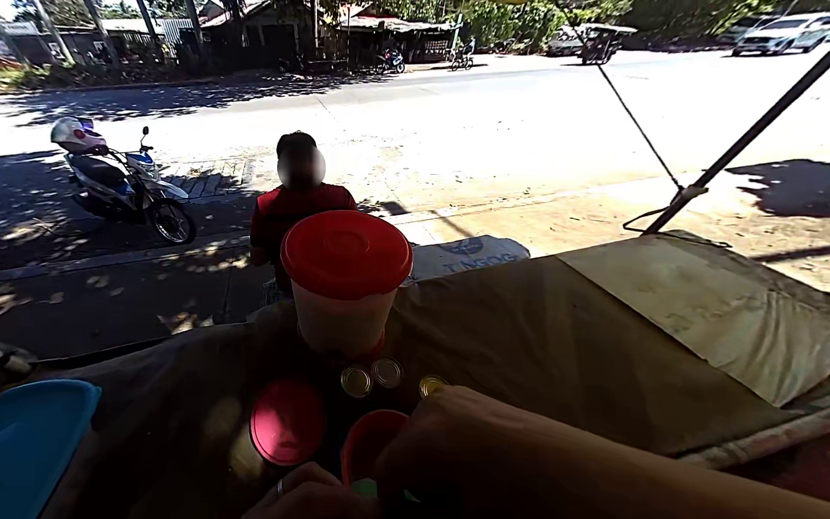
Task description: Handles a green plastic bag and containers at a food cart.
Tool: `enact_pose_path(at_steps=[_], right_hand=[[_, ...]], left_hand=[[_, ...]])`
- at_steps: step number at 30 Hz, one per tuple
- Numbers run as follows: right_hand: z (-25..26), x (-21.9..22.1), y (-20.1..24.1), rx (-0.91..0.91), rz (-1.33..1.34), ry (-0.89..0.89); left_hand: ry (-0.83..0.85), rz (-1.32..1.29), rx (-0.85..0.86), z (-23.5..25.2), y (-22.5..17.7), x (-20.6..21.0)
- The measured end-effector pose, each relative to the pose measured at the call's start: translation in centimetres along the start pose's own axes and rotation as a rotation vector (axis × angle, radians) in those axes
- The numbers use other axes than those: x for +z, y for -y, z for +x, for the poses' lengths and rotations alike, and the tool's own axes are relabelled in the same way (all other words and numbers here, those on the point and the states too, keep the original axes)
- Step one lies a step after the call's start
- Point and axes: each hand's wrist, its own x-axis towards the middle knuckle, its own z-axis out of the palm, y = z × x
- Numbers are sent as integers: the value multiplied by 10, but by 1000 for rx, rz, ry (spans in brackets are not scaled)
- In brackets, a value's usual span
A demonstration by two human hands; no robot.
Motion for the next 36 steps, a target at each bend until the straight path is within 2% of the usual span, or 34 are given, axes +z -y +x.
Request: enact_pose_path(at_steps=[2, 5, 7, 9, 11, 13, 15, 17, 20, 23, 26, 28, 29, 34, 36], right_hand=[[-6, -2, -5, -81, 25, -140], [-11, -3, -12, -107, 65, -234], [-11, 0, -18, -109, 37, -245], [-10, 2, -20, -139, 14, -261], [-7, 1, -20, -192, -10, -276], [0, -1, -19, -227, -39, -268], [9, -2, -18, -232, -94, -263], [14, -2, -19, -187, -148, -266], [11, 1, -26, -95, -189, -299], [2, 1, -30, -19, -175, -296], [-3, 4, -31, 27, -121, -312], [-5, 6, -31, 49, -77, -326], [-5, 7, -31, 57, -70, -331], [-5, 9, -31, 106, -20, -336], [-3, 11, -33, 81, -12, -369]], left_hand=[[31, 8, -10, 2, 9, -10], [189, 285, -46, -8, 30, -26], [130, 357, 9, -11, 33, -43], [97, 178, 65, -4, 26, -72], [109, -4, 24, 5, 28, -91], [158, 55, -89, 10, 36, -86], [213, 165, -174, 15, 40, -63], [186, 124, -125, 15, 45, -47], [149, 44, 22, 8, 48, -45], [151, 226, 37, -6, 45, -37], [-66, 275, 12, -5, 43, -40], [-255, 224, 56, -1, 41, -41], [-297, 250, 105, -1, 40, -42], [-47, 673, 171, -8, 50, -36], [-147, 674, 203, -5, 50, -36]])
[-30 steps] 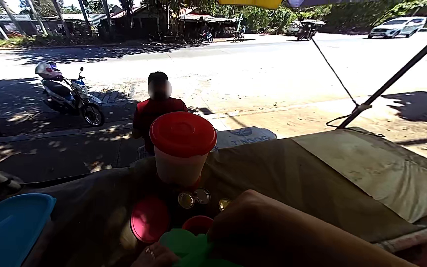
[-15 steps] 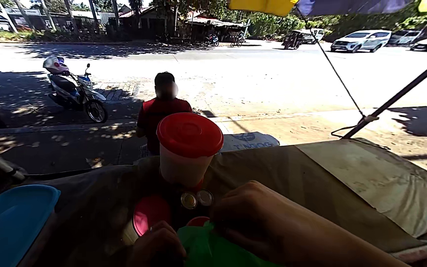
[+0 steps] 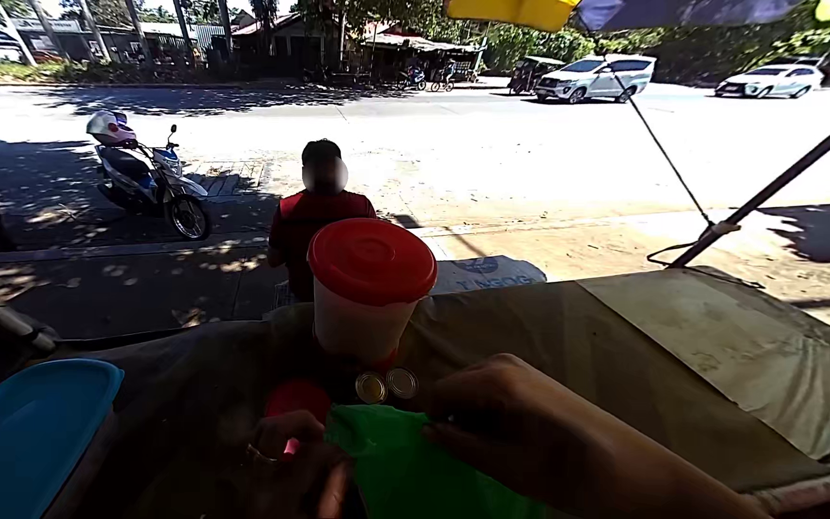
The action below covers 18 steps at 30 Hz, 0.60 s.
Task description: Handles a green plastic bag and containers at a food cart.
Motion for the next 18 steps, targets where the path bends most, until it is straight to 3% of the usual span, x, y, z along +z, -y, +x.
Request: enact_pose_path(at_steps=[7, 10, 14, 18], right_hand=[[2, 1, -1, 41, 8, -68], [0, 4, -2, 33, -12, -66], [0, 8, -5, 16, -41, -55], [-4, 9, -10, -45, -29, -103]], left_hand=[[-24, -433, -56, 5, -4, -11], [-108, -450, -171, 14, 6, -24], [238, -357, -316, 15, 7, -22], [318, -601, -591, 10, 15, -18]])
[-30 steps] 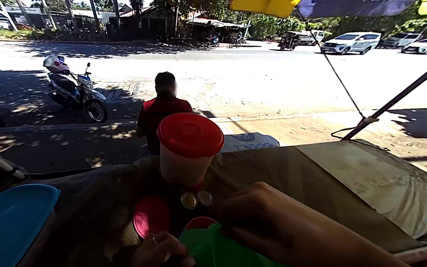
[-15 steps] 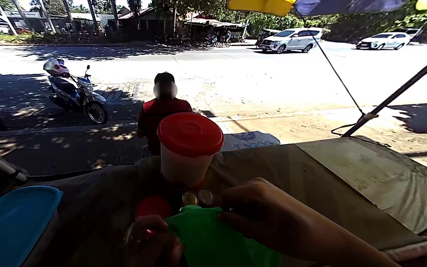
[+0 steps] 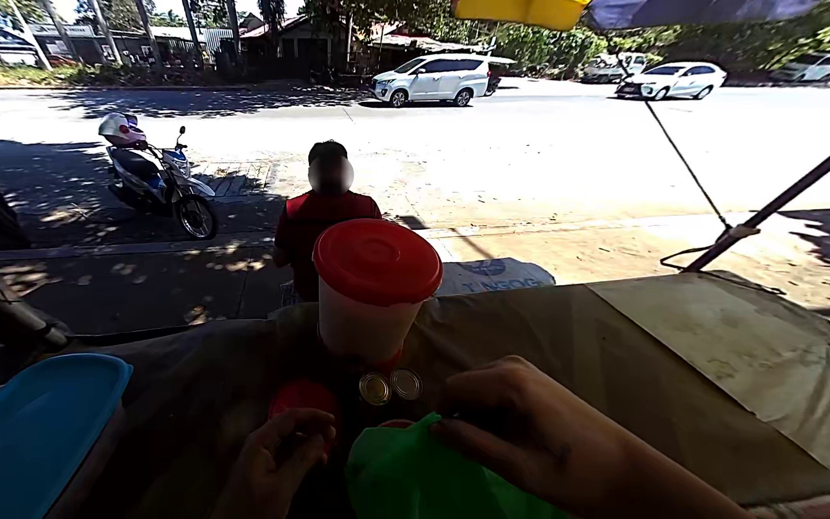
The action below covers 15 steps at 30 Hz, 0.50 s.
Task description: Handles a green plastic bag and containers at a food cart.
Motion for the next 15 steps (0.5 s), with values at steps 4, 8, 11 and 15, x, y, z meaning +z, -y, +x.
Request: enact_pose_path(at_steps=[4, 8, 11, 15], right_hand=[[-2, 2, -7, 6, 8, -22], [-7, 7, -12, 17, 26, -39], [-9, 7, -19, 29, 77, -57], [-9, 14, -17, 49, 95, -55]], left_hand=[[111, -48, 137, 0, 14, 36], [-156, -53, 142, 12, 6, 48], [82, 64, 87, 3, 6, 52], [-215, 26, 230, 8, 8, 51]])
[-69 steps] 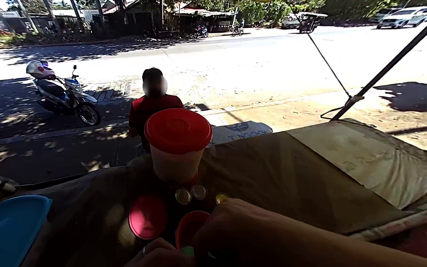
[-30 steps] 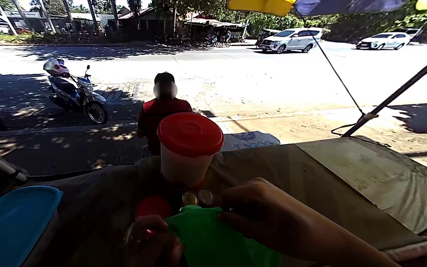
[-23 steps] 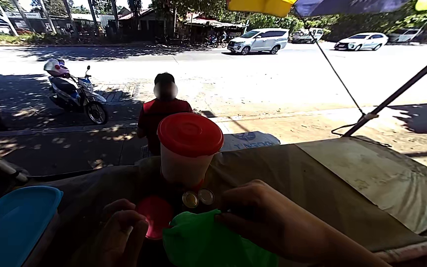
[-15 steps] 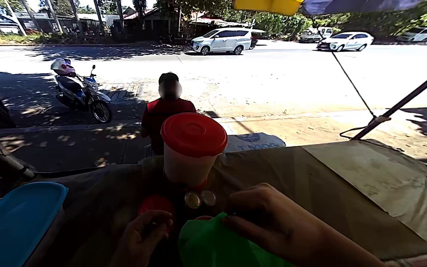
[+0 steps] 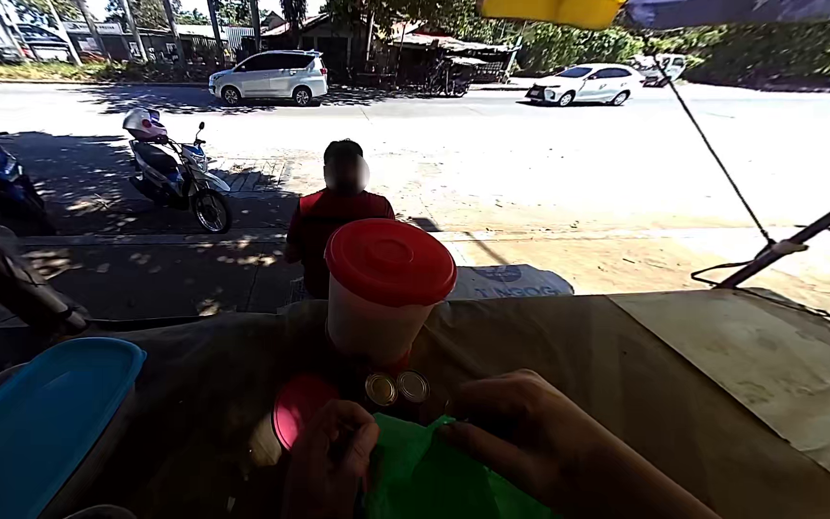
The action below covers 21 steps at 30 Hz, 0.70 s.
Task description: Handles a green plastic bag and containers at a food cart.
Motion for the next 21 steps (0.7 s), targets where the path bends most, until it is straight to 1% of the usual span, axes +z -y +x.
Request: enact_pose_path(at_steps=[1, 2, 4, 5, 6, 7, 9, 10, 11, 12, 14, 15, 16, 18, 19, 21], right_hand=[[-1, 0, 0, -4, 0, 6], [-2, -2, 1, -11, 4, 7], [-1, -5, 1, -12, 29, 4], [-2, -6, 1, -1, 40, 4], [-1, -5, 2, 0, 46, 4], [-1, -4, 1, -8, 46, 8], [-2, 1, 1, -21, 26, 26], [-3, 3, 0, -24, 11, 33], [-5, 4, -1, -27, 4, 33], [-6, 4, -1, -31, 4, 29], [-6, 0, -1, -43, 30, 15], [-6, -1, 0, -42, 44, 11], [-7, -2, 0, -37, 49, 9], [-9, -2, 0, -17, 44, 1], [-11, -2, 1, -8, 45, 0], [-12, -5, 3, -8, 33, 8]], left_hand=[[-66, -55, 39, 3, 4, -5], [-35, -71, 80, 2, 8, -11], [197, 19, 129, -7, 16, -18], [265, 77, 129, -12, 18, -15], [266, 118, 121, -16, 18, -11], [210, 133, 124, -18, 16, -6], [60, 68, 196, -15, 7, -1], [22, 19, 235, -11, 5, 0], [29, -12, 254, -9, 4, 0], [86, -11, 243, -10, 5, -2], [251, 94, 141, -16, 9, -7], [277, 154, 92, -20, 10, -8], [235, 195, 76, -23, 12, -7], [75, 207, 126, -23, 10, -9], [35, 181, 154, -22, 7, -10], [38, 91, 190, -20, 5, -10]])
